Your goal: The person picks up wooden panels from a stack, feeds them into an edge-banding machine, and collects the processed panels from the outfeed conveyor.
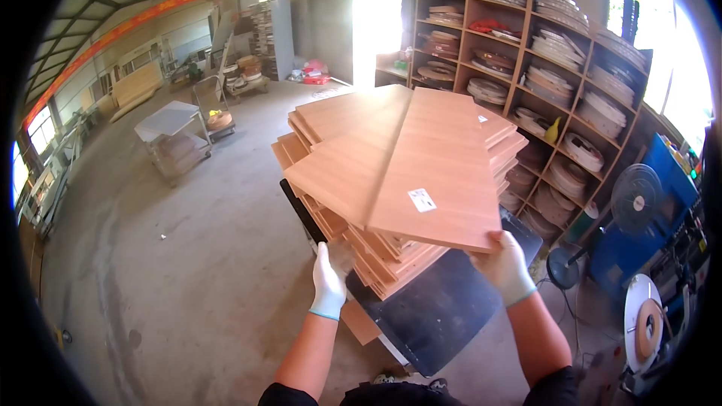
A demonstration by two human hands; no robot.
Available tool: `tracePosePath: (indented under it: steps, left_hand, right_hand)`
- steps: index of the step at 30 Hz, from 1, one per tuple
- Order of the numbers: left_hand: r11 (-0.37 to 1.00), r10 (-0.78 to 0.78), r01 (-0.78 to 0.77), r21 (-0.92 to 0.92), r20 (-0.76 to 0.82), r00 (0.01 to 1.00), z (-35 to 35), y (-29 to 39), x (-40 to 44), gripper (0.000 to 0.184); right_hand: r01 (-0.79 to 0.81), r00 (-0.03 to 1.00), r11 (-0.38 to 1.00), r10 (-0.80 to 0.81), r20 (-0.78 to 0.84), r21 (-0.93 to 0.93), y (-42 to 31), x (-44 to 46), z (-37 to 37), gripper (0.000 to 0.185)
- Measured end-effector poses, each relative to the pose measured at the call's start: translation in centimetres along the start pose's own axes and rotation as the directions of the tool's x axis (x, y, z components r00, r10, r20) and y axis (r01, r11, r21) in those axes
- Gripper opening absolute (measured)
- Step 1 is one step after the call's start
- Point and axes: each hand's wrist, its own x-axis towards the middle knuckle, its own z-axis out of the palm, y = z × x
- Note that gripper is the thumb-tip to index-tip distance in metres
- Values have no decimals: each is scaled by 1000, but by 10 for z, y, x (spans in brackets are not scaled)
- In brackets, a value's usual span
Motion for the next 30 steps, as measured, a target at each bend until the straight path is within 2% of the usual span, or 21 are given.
tracePosePath:
  steps: [1, 2, 3, 4, 5, 6, 7, 10, 11, 13, 14, 15, 17, 18, 20, 21, 23, 24, 26, 28, 30]
  left_hand:
    - [990, -95, 97, -101, 29, 995, 10, -4, -6, 65]
    - [989, -102, 106, -102, 37, 994, 16, -5, -9, 65]
    - [936, -232, 297, -188, 306, 923, 23, -6, -11, 69]
    - [843, -302, 490, -219, 562, 770, 31, -7, -13, 73]
    - [839, -294, 493, -229, 573, 765, 45, -7, -14, 73]
    - [812, -358, 563, -154, 629, 690, 63, -5, -14, 76]
    - [779, -419, 623, -73, 677, 604, 81, -6, -12, 79]
    - [839, -423, 542, 52, 689, 588, 135, -24, -7, 83]
    - [783, -385, 613, -104, 692, 610, 149, -38, -3, 72]
    - [776, -461, 629, -49, 638, 617, 168, -57, -8, 63]
    - [773, -521, 634, -1, 569, 636, 176, -65, -11, 54]
    - [745, -520, 666, -44, 587, 620, 182, -72, -15, 42]
    - [754, -532, 657, -15, 573, 623, 182, -102, -25, 41]
    - [776, -520, 631, -9, 556, 648, 180, -118, -33, 41]
    - [897, -404, 431, 96, 570, 715, 179, -127, -75, 38]
    - [880, -450, 454, 142, 556, 699, 179, -118, -102, 37]
    - [892, -449, 377, 250, 600, 662, 159, -129, -131, 33]
    - [882, -468, 273, 385, 640, 609, 153, -123, -141, 34]
    - [820, -556, 473, 322, 643, 526, 154, -116, -153, 35]
    - [848, -509, 472, 242, 622, 595, 127, -147, -127, 41]
    - [681, -579, 729, -71, 558, 595, 166, -122, -86, 50]
  right_hand:
    - [11, 1000, 1000, -11, -1, -3, -8, -7, -19, 49]
    - [15, 999, 1000, -16, -42, -20, -17, -26, -26, 45]
    - [32, 999, 999, -32, -16, -19, -20, -32, -47, 44]
    - [49, 999, 999, -49, 11, -22, -22, -40, -70, 44]
    - [55, 998, 993, -52, 34, -100, -27, -54, -84, 44]
    - [63, 997, 982, -54, 54, -177, -32, -74, -92, 45]
    - [90, 995, 984, -83, 53, -152, -31, -90, -88, 49]
    - [102, 993, 995, -101, 65, -2, -35, -127, -97, 48]
    - [115, 992, 993, -115, 51, 0, -34, -134, -97, 48]
    - [159, 985, 922, -173, 6, 352, -27, -148, -96, 49]
    - [180, 982, 915, -188, -12, 360, -20, -152, -96, 49]
    - [276, 958, 866, -283, -46, 417, -10, -154, -96, 50]
    - [444, 891, 707, -414, -187, 551, 16, -152, -94, 46]
    - [458, 885, 695, -415, -210, 554, 29, -156, -88, 46]
    - [362, 932, 817, -330, -149, 449, 51, -161, -83, 42]
    - [369, 929, 811, -331, -164, 453, 57, -168, -94, 42]
    - [410, 887, 815, -250, -389, 409, 76, -190, -126, 43]
    - [424, 846, 820, -208, -490, 385, 83, -199, -139, 43]
    - [487, 791, 833, -291, -538, 265, 94, -227, -156, 43]
    - [521, 749, 829, -329, -575, 204, 95, -256, -162, 45]
    - [508, 751, 830, -296, -590, 231, 109, -280, -196, 47]
